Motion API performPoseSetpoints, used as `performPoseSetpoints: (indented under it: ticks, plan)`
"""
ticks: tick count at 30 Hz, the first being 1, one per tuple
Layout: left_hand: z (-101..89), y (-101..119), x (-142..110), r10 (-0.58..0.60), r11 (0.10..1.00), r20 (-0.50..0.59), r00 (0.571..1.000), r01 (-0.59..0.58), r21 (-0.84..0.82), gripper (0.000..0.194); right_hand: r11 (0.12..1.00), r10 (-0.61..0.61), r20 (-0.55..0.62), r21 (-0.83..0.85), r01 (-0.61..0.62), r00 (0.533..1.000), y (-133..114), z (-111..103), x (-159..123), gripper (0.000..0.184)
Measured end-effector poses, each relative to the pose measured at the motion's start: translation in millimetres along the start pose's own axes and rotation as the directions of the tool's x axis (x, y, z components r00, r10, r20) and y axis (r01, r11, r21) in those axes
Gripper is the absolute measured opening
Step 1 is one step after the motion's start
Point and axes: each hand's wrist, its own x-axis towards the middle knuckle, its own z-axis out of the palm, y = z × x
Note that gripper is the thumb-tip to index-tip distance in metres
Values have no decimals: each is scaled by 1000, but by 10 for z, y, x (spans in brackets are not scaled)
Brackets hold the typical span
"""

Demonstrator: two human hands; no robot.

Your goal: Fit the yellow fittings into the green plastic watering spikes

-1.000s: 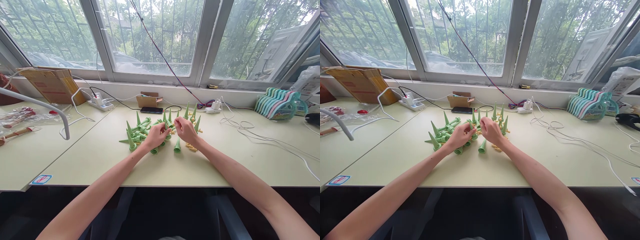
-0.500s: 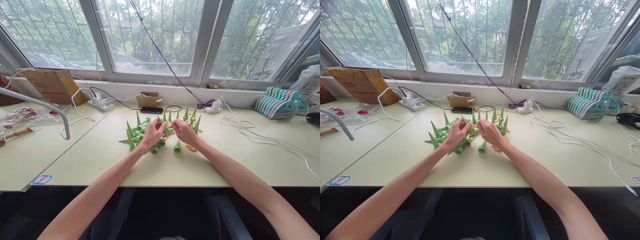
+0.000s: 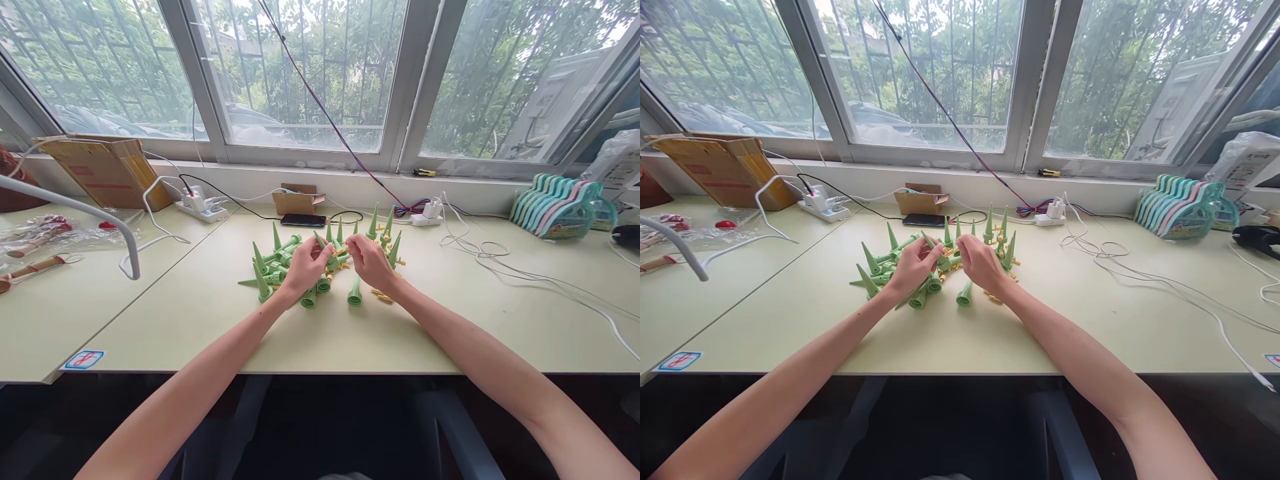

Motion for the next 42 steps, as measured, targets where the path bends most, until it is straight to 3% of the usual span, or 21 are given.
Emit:
performPoseSetpoints:
  ticks: [5, 14, 42]
  plan:
    - [-1, 7, 3, -4, 1000, 11, 1000, 4, -8, 29, 1000, 12, -8, -11, -12, 1000, 9, 8, -3, 19]
    - [4, -1, -1, 19, 1000, 30, 999, -20, 17, 28, 1000, 9, 102, 26, -11, 995, -35, 32, -18, 24]
    - [10, 6, -10, 44, 999, 11, 999, -44, 30, 28, 999, -17, 152, 37, 12, 988, -21, 43, -23, 26]
